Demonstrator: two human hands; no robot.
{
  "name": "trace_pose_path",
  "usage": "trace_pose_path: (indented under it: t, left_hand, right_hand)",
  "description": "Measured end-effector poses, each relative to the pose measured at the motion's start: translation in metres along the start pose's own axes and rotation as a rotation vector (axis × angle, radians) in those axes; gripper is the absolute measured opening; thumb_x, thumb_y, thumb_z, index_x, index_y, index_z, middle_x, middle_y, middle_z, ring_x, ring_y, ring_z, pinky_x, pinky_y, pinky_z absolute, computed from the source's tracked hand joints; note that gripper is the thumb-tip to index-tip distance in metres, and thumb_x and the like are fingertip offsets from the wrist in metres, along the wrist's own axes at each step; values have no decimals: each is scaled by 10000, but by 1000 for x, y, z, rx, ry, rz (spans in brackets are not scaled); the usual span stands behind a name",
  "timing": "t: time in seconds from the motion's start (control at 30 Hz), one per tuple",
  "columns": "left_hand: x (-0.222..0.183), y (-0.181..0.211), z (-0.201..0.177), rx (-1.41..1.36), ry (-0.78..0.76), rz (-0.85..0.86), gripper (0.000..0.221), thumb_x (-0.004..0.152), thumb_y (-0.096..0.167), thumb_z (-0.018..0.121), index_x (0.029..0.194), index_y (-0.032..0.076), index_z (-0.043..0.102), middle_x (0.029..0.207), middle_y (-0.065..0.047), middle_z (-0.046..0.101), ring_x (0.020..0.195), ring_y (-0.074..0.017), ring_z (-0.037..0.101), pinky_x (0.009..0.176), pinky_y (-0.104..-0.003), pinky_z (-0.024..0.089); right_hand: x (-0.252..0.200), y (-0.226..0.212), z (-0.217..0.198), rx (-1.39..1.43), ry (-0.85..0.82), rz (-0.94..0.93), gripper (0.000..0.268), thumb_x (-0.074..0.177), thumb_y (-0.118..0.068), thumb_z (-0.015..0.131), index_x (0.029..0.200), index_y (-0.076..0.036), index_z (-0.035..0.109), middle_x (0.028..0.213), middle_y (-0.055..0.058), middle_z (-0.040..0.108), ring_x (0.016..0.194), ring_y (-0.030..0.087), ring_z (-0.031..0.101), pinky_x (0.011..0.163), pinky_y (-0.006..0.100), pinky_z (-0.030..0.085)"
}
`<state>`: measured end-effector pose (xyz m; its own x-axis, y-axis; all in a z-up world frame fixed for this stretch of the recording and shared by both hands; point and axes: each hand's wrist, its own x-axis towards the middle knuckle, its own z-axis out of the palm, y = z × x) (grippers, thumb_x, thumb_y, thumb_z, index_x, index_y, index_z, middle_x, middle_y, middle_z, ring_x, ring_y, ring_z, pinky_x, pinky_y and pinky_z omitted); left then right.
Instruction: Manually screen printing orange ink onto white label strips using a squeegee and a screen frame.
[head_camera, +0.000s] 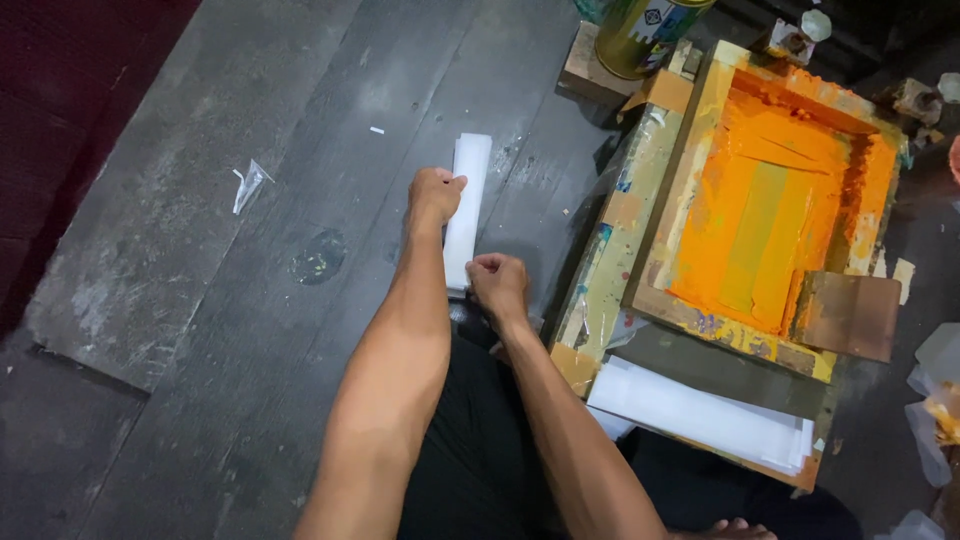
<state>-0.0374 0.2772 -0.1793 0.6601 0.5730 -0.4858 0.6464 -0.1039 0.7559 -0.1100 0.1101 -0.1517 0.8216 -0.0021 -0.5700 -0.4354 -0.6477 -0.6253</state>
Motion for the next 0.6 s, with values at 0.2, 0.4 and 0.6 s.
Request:
trace_pose_path:
  t: [0.2, 0.4, 0.6]
  left_hand:
    - [-5, 8, -5, 23, -60, -35, 371, 951, 273, 709, 1251, 55, 707, 1120, -180, 743, 1008, -350, 741, 680, -453, 657]
    - [-10, 13, -8, 6, -48, -70, 294, 966, 261, 678, 1228, 139, 731, 1109, -146, 747, 966, -331, 750, 621, -442, 672]
    - [-15, 16, -12, -6, -52, -76, 319, 973, 248, 669, 1261, 116, 711, 1152, -181, 730, 990, -355, 740, 646, -470, 681]
  right_hand:
    - [-14, -12, -14, -2, -22, -58, 146, 824, -245, 726, 905, -162, 815, 805, 83, 771, 833, 316, 760, 686, 404, 555]
    - [-21, -16, -13, -32, -1, -41, 133, 820, -271, 728, 882, -194, 817, 772, 20, 772, 802, 266, 761, 698, 379, 565]
    - [-22, -19, -14, 43, -25, -38, 128, 846, -230, 710, 864, -145, 804, 625, 53, 726, 578, 199, 718, 568, 304, 545]
